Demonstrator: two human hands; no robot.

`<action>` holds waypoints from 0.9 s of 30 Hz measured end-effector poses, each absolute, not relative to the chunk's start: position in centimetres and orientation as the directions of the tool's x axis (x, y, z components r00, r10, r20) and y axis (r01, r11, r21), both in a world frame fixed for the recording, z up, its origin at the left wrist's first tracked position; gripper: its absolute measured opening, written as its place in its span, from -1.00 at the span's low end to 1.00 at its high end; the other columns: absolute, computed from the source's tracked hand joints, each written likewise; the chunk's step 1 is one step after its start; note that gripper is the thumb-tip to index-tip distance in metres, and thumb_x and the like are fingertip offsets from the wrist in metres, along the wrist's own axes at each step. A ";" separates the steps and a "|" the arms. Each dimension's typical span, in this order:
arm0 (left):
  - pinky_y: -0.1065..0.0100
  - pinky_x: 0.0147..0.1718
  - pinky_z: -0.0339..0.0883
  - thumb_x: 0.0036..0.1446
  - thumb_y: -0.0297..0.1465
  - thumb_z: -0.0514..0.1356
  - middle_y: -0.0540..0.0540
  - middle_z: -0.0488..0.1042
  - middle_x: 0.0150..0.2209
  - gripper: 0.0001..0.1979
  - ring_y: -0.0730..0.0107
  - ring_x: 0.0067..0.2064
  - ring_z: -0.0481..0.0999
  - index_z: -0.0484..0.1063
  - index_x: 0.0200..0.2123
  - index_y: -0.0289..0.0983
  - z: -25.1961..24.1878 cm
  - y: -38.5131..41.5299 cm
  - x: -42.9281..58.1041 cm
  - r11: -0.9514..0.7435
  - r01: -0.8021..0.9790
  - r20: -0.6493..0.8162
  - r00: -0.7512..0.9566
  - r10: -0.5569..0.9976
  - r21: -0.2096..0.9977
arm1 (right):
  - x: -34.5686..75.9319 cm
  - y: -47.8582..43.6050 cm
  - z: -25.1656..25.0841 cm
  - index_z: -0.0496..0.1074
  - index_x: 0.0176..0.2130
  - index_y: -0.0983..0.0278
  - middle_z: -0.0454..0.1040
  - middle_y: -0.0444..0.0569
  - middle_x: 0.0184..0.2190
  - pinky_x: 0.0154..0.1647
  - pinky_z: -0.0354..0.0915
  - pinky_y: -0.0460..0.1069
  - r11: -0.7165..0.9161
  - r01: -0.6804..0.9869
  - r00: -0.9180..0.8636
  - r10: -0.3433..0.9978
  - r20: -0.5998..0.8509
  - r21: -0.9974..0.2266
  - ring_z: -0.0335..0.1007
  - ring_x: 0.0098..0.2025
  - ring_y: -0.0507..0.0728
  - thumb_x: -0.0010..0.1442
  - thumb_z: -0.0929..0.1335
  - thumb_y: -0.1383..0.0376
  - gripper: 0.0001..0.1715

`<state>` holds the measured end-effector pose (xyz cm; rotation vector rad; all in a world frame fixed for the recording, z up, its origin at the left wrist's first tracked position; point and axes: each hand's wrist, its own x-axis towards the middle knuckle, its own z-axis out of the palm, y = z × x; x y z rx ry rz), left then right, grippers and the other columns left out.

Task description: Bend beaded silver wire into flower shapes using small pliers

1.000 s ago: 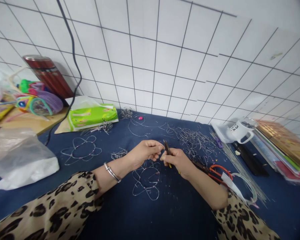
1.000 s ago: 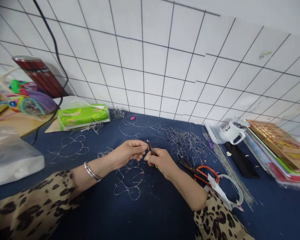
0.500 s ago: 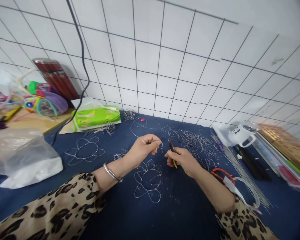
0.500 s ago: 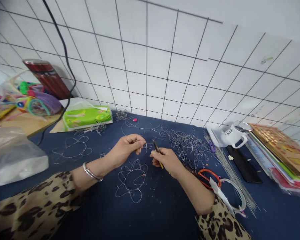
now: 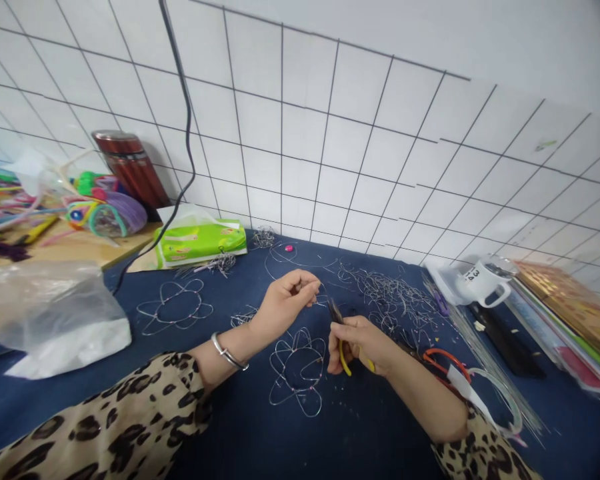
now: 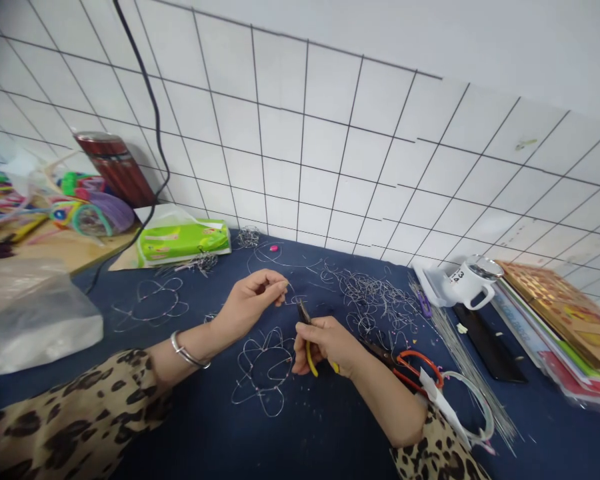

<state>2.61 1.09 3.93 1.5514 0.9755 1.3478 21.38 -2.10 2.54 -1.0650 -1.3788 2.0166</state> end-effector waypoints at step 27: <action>0.45 -0.43 0.28 0.14 -0.36 0.10 0.02 0.38 -0.51 -0.88 0.52 -0.47 0.37 0.31 -0.37 -0.30 3.8 0.6 2.8 -0.337 0.035 0.329 0.147 0.933 0.941 | 20.7 -2.6 2.1 0.29 -0.50 0.33 0.29 -0.19 -0.74 -0.71 0.20 -0.11 -0.315 0.032 -0.484 0.825 -0.290 -0.949 0.27 -0.72 0.01 0.10 0.28 0.02 -0.58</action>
